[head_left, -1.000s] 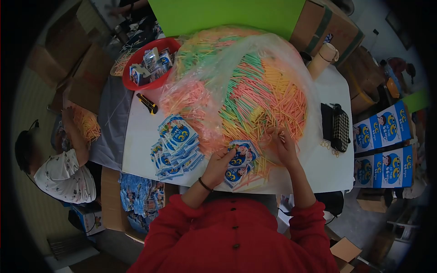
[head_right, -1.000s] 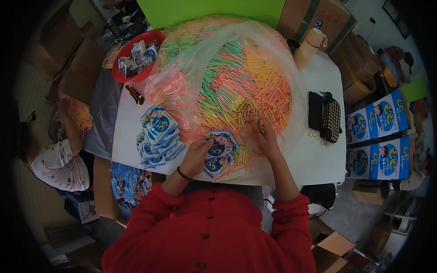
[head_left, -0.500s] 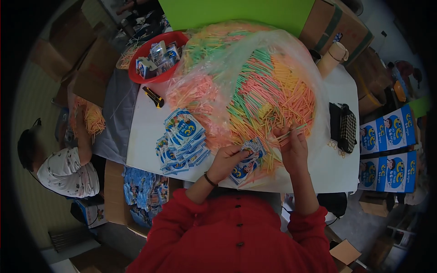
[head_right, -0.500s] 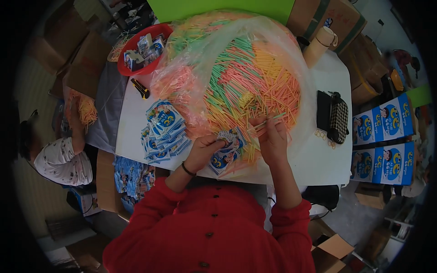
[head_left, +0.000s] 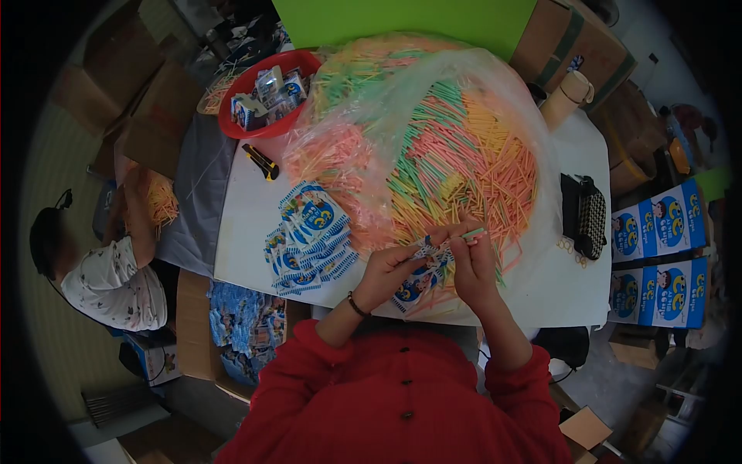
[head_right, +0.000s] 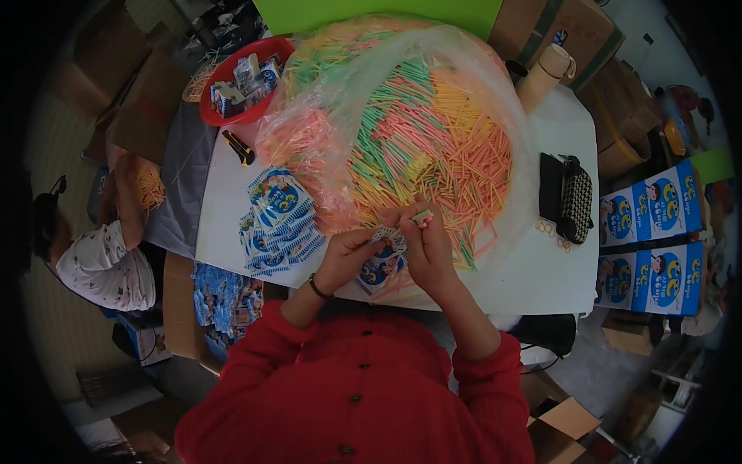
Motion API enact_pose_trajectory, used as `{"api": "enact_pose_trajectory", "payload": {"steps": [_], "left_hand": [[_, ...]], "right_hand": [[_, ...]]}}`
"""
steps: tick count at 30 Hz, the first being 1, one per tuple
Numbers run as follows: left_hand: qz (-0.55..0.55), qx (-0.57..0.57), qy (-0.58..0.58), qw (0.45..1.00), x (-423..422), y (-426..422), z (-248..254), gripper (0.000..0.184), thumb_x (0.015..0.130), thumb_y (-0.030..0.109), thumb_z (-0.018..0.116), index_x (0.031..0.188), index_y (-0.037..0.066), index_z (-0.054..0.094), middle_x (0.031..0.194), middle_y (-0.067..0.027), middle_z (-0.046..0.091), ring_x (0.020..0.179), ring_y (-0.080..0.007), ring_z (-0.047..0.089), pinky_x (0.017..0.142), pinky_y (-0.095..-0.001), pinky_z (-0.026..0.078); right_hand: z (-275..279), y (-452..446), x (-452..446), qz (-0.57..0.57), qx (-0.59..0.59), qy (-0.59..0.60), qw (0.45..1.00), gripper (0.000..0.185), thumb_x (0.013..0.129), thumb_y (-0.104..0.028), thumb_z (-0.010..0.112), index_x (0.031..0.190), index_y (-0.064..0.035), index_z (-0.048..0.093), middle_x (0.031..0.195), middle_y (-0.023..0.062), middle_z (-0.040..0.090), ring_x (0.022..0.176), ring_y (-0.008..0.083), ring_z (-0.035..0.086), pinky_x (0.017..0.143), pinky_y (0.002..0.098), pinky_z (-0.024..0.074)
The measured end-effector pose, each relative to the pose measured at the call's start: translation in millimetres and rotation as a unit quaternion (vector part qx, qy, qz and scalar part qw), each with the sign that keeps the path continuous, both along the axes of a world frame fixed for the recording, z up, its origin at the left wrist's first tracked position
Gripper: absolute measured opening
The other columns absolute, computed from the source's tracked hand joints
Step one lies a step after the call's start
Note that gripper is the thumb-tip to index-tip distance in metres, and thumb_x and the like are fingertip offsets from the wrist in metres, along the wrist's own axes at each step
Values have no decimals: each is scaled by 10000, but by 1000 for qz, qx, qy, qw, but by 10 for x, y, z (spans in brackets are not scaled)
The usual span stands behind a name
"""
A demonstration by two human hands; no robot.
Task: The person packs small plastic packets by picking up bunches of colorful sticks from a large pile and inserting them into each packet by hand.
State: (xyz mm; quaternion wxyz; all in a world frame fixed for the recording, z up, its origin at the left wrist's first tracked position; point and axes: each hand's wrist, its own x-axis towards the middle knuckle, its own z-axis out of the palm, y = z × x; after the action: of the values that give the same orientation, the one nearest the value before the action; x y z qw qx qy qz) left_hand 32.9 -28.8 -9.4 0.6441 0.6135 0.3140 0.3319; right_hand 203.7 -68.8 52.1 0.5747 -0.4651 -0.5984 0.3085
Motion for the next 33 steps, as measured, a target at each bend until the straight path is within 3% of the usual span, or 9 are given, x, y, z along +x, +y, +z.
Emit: {"api": "enact_pose_trajectory", "payload": {"steps": [5, 8, 15, 17, 21, 23, 25, 29, 33], "left_hand": [[-11, -11, 34, 999, -24, 16, 105, 204, 908, 66, 613, 1092, -7, 662, 911, -22, 693, 833, -54, 610, 746, -210, 493], [-9, -13, 27, 1000, -13, 8, 54, 206, 909, 76, 615, 1094, -2, 663, 913, -22, 695, 835, -52, 612, 740, -209, 496], [-8, 4, 30, 999, 11, -21, 28, 208, 908, 105, 619, 1093, 26, 670, 867, -36, 693, 790, -50, 613, 694, -221, 492], [-20, -19, 36, 999, -19, -9, 20, 205, 909, 104, 619, 1090, 23, 671, 865, -31, 691, 788, -45, 607, 693, -218, 489], [-4, -82, -17, 996, -89, 6, -26, 186, 924, 97, 603, 1064, -2, 676, 873, -8, 680, 788, -32, 585, 699, -203, 477], [10, -84, -36, 996, -127, 11, -57, 181, 929, 93, 597, 1055, -9, 677, 878, -2, 676, 790, -30, 580, 701, -199, 474], [5, -102, -23, 994, -151, 19, -85, 189, 921, 65, 595, 1075, -19, 666, 955, -16, 683, 882, -59, 601, 791, -217, 481], [18, -103, -39, 994, -171, -11, -128, 170, 924, 78, 600, 1047, -14, 674, 895, 2, 671, 815, -34, 580, 726, -197, 471], [18, -113, -45, 992, -154, 8, -132, 161, 923, 78, 601, 1030, -17, 673, 904, 4, 669, 824, -32, 577, 735, -198, 470]], "right_hand": [[-119, 25, 33, -1, -22, 178, 984, 59, 981, -22, 405, 1038, -25, 418, 937, 107, 602, 1006, 217, 613, 958, 367, 441], [-73, -22, -5, 19, -46, 139, 989, 60, 983, -26, 405, 1041, -21, 418, 957, 114, 597, 1007, 218, 604, 904, 345, 476], [-84, -8, -33, 75, -59, 202, 975, 50, 994, -47, 395, 1037, -30, 412, 933, 101, 575, 947, 206, 597, 877, 343, 472], [-34, 13, 29, 77, -70, 333, 937, 37, 989, -65, 395, 1020, -83, 403, 888, 68, 564, 894, 198, 619, 1080, 437, 276], [-450, 128, 374, -18, 0, 196, 980, 32, 988, -53, 390, 1008, -74, 404, 889, 72, 533, 793, 167, 568, 985, 380, 372], [-756, 183, 515, -93, -69, 42, 992, 20, 988, -45, 393, 997, -61, 402, 902, 75, 517, 760, 135, 509, 825, 297, 442], [-933, 131, 545, -70, -108, 64, 990, 15, 988, -43, 400, 995, -55, 405, 910, 66, 514, 770, 123, 502, 778, 263, 443], [-1081, 143, 588, -8, -96, 103, 990, 38, 985, -30, 406, 1009, -46, 432, 922, 45, 519, 790, 99, 498, 681, 215, 439], [-907, 189, 608, -51, -167, 147, 974, 80, 985, -33, 399, 1031, -64, 456, 921, 34, 523, 823, 102, 508, 728, 221, 433]]}}
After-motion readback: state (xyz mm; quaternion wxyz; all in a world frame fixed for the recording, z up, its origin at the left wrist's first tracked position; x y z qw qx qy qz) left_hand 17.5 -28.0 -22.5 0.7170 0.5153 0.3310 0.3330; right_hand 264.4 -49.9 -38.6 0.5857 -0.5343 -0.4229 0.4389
